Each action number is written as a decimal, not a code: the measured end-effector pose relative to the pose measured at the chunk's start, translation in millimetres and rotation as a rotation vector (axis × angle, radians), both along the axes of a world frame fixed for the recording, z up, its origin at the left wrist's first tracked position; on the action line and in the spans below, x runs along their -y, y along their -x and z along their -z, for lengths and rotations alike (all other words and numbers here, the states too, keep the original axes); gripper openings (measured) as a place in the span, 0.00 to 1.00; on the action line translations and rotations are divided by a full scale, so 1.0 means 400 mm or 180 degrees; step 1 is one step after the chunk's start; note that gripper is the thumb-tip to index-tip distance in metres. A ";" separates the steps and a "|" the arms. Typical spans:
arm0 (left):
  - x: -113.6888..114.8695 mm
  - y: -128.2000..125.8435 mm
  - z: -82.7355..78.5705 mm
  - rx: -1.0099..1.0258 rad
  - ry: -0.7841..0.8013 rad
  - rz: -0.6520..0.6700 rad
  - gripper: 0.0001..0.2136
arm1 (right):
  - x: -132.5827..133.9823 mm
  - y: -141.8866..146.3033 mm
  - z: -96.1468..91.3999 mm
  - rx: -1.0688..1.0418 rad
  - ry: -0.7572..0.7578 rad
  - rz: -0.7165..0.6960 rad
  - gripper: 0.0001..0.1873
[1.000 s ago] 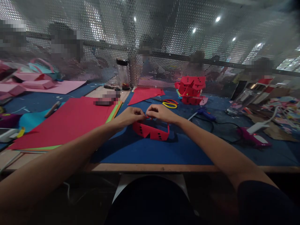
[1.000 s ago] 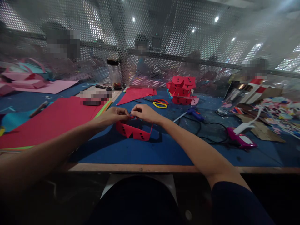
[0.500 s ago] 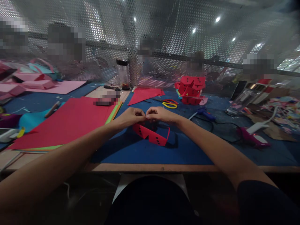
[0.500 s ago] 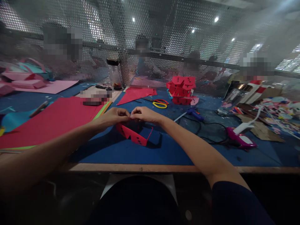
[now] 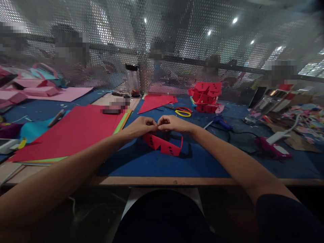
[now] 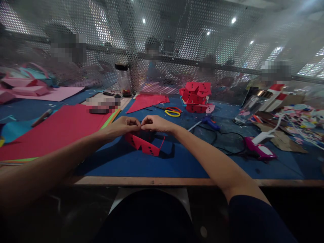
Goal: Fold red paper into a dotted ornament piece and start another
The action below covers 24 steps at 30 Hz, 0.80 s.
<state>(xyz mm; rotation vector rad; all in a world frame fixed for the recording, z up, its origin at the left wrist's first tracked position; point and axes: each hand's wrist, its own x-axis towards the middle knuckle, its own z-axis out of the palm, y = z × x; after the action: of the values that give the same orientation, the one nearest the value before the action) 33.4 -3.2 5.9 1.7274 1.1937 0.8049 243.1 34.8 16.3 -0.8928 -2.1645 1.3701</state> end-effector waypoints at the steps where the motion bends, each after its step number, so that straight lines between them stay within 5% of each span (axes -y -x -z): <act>1: 0.000 0.000 -0.001 -0.0015 -0.0008 -0.0002 0.10 | 0.000 -0.001 0.000 0.0013 -0.0032 -0.0012 0.07; 24: -0.003 0.003 -0.011 -0.0488 -0.0396 -0.0268 0.10 | -0.008 -0.001 0.014 0.0520 -0.1490 0.0112 0.06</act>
<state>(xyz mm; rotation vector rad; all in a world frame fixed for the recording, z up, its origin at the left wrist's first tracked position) 32.1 -2.0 10.5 1.8783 1.3514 0.8235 243.6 38.2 10.5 -0.8706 -2.4303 0.7388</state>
